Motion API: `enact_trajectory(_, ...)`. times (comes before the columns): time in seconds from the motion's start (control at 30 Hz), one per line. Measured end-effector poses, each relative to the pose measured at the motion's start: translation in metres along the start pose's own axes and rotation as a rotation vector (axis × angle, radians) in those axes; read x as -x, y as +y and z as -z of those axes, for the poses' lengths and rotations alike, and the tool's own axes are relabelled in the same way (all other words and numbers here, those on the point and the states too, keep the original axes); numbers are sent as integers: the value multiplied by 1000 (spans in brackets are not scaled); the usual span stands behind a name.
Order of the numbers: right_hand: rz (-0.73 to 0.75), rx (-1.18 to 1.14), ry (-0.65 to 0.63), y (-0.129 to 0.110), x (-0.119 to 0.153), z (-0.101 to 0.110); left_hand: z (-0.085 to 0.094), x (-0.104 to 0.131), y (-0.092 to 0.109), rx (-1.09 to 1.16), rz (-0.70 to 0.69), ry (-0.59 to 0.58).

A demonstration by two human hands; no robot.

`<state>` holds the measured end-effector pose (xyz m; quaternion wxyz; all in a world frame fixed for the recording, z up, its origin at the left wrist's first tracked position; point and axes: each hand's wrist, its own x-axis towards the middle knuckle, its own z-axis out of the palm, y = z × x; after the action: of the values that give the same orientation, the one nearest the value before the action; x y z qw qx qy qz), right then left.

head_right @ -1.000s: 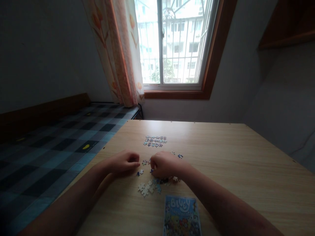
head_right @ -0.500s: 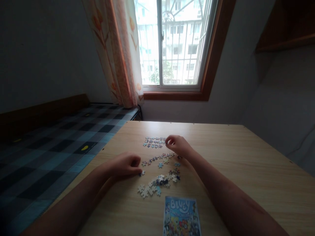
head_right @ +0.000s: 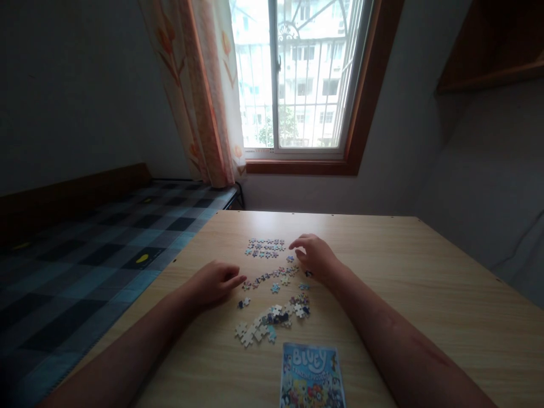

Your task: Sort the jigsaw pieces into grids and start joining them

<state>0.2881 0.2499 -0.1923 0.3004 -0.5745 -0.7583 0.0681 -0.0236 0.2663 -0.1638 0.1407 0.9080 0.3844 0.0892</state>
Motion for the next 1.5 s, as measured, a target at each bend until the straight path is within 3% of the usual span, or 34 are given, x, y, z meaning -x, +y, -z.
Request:
enact_trajectory(0.07, 145, -21, -29, 7, 1, -2, -1, -1, -1, -6, 14, 29)
enact_trajectory(0.13, 193, -37, -59, 11, 2, -6, -2, -2, -1, -13, 28, 47)
enact_trajectory(0.6, 23, -1, -15, 4, -3, -23, -6, -4, 1, -69, 84, 72)
enact_trajectory(1.5, 57, 11, 38, 0, 1, -28, -7, -5, 2, -103, 101, 68)
